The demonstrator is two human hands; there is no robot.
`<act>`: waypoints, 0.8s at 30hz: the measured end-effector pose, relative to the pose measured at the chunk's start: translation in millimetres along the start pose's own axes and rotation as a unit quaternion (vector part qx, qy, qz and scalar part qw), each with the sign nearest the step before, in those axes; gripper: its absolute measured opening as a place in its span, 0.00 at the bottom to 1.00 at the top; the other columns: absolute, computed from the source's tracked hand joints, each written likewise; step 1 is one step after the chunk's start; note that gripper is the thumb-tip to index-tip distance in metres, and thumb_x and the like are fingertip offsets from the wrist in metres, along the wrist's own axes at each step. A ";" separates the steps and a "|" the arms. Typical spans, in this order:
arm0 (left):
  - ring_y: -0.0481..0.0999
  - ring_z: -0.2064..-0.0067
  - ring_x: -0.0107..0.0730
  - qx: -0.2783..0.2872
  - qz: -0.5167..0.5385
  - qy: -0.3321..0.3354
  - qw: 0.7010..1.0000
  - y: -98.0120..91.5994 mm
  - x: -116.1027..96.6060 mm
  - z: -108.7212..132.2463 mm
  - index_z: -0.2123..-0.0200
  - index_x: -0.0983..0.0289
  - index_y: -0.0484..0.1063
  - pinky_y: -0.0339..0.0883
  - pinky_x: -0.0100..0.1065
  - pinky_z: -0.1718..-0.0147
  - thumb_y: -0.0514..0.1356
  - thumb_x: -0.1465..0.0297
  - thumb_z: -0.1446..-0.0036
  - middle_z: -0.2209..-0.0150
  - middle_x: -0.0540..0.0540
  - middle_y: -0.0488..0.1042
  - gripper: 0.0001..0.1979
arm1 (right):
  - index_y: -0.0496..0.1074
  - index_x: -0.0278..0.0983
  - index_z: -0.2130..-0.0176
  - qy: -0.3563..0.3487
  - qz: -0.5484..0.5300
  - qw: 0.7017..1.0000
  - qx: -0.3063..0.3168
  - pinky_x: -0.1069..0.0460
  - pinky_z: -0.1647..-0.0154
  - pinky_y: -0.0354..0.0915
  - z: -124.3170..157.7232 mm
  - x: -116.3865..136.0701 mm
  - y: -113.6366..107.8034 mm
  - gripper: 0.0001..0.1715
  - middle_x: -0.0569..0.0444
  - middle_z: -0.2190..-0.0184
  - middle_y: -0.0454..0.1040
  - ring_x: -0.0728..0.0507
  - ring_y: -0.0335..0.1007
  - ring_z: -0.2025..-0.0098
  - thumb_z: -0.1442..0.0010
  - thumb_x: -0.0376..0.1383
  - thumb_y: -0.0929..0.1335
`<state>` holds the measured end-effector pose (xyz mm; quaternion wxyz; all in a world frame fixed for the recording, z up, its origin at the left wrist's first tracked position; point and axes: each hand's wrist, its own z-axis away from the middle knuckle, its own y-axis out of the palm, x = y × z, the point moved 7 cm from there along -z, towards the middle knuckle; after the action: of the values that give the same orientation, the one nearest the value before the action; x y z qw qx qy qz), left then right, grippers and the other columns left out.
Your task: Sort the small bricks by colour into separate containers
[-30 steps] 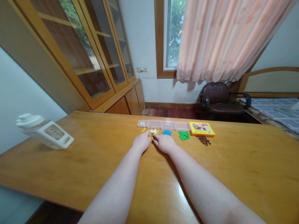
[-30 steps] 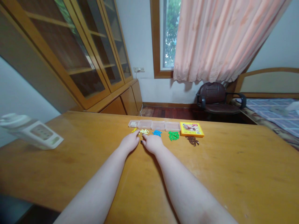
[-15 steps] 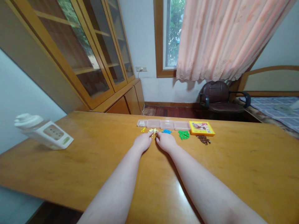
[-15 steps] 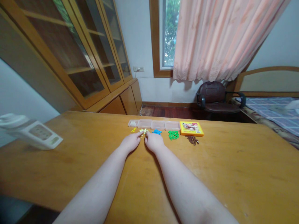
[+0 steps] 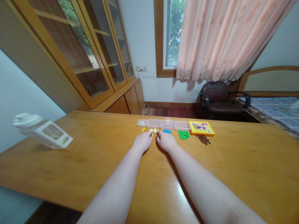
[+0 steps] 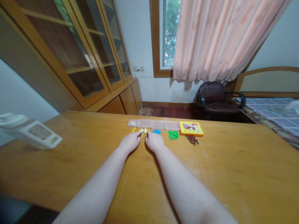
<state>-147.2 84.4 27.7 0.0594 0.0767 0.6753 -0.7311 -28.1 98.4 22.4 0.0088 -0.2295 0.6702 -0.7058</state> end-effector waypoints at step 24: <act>0.71 0.48 0.37 -0.010 0.017 0.036 0.999 8.3 -5.3 -3.5 0.42 0.51 0.60 0.64 0.36 0.50 0.49 0.72 0.41 0.46 0.52 0.71 0.24 | 0.63 0.40 0.46 -0.025 -0.003 1.000 0.004 0.49 0.58 0.63 0.6 2.8 0.4 0.21 0.47 0.57 0.75 0.41 0.72 0.57 0.38 0.38 0.58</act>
<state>-140.3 87.1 20.3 0.0485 0.1136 0.6832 -0.7197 -30.5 96.9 22.9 0.0239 -0.2491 0.6660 -0.7027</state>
